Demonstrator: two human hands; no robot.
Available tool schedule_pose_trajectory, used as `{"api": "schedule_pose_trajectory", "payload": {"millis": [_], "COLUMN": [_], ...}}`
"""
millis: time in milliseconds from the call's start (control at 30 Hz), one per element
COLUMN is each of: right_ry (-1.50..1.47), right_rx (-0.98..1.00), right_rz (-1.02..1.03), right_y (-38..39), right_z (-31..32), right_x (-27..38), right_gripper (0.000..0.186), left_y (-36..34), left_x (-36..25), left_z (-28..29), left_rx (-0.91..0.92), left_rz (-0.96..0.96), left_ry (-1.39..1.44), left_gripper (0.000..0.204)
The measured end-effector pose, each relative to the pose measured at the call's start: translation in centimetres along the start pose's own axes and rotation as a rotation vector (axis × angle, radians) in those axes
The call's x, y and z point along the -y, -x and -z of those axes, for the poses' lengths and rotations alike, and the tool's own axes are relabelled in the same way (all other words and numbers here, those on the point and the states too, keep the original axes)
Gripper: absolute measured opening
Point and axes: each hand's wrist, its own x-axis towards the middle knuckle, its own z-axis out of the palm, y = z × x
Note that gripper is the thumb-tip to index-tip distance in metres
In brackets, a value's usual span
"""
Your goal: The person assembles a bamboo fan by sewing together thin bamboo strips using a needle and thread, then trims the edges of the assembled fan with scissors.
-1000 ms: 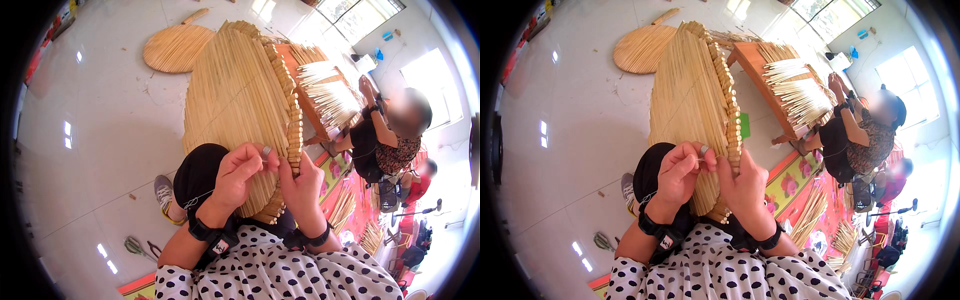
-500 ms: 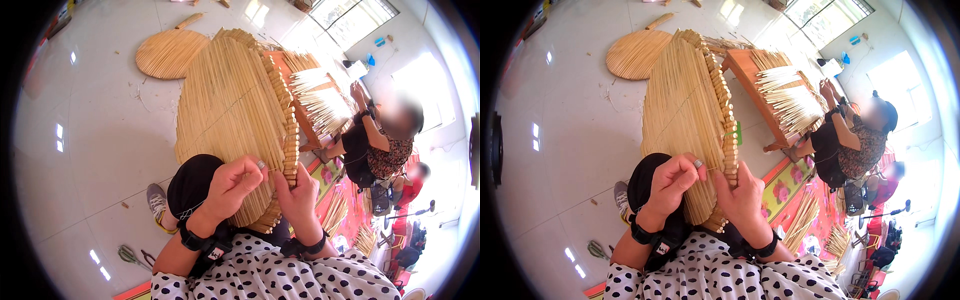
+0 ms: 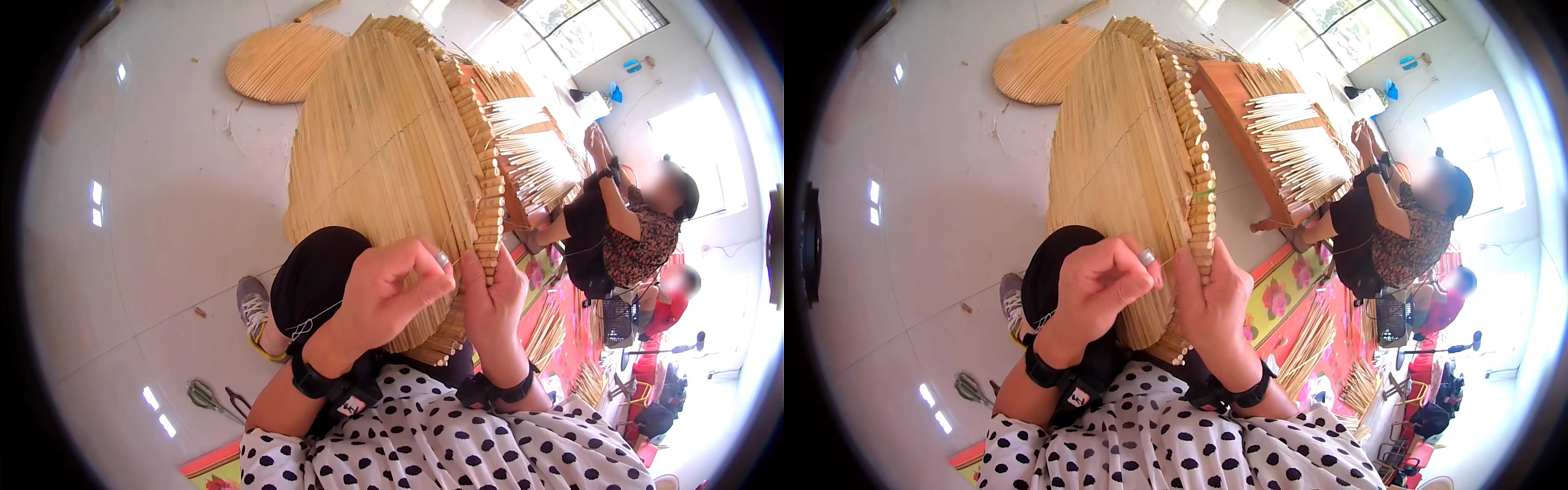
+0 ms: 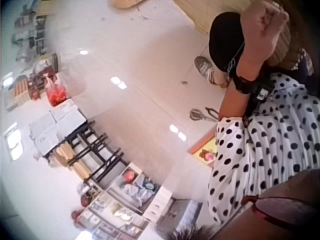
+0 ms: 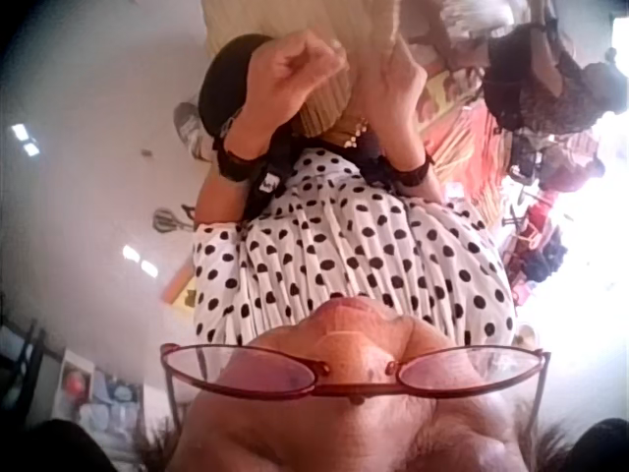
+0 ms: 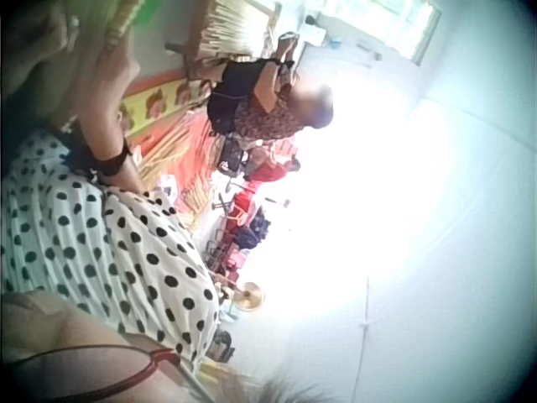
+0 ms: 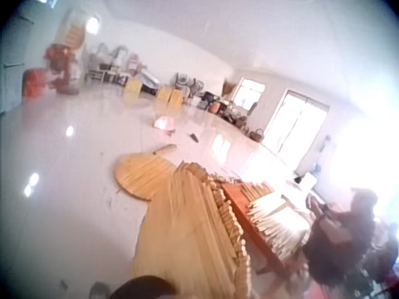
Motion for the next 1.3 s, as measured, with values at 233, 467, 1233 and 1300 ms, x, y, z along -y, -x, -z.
{"api": "schedule_pose_trajectory", "payload": {"millis": [233, 467, 1233, 1300], "right_ry": [-0.057, 0.127, 0.163, 0.146], "right_rx": [0.077, 0.012, 0.076, 0.096], "right_rz": [-0.084, -0.024, 0.085, 0.017], "right_y": [0.5, 1.2, 1.8, 1.8], "right_z": [1.1, 0.4, 1.2, 1.3], "right_x": [-0.6, -0.1, -1.5, -1.4], "right_gripper": [0.018, 0.021, 0.029, 0.030], "left_y": [-0.1, 0.5, 1.0, 0.8], "left_x": [1.8, 2.0, 4.1, 4.3], "left_z": [0.4, -0.1, -1.2, -0.6], "left_rx": [-0.062, -0.088, -0.155, -0.130], "left_rz": [-0.004, 0.000, 0.159, 0.103], "left_ry": [0.142, 0.197, 0.555, 0.423], "left_gripper": [0.019, 0.017, 0.017, 0.015]}}
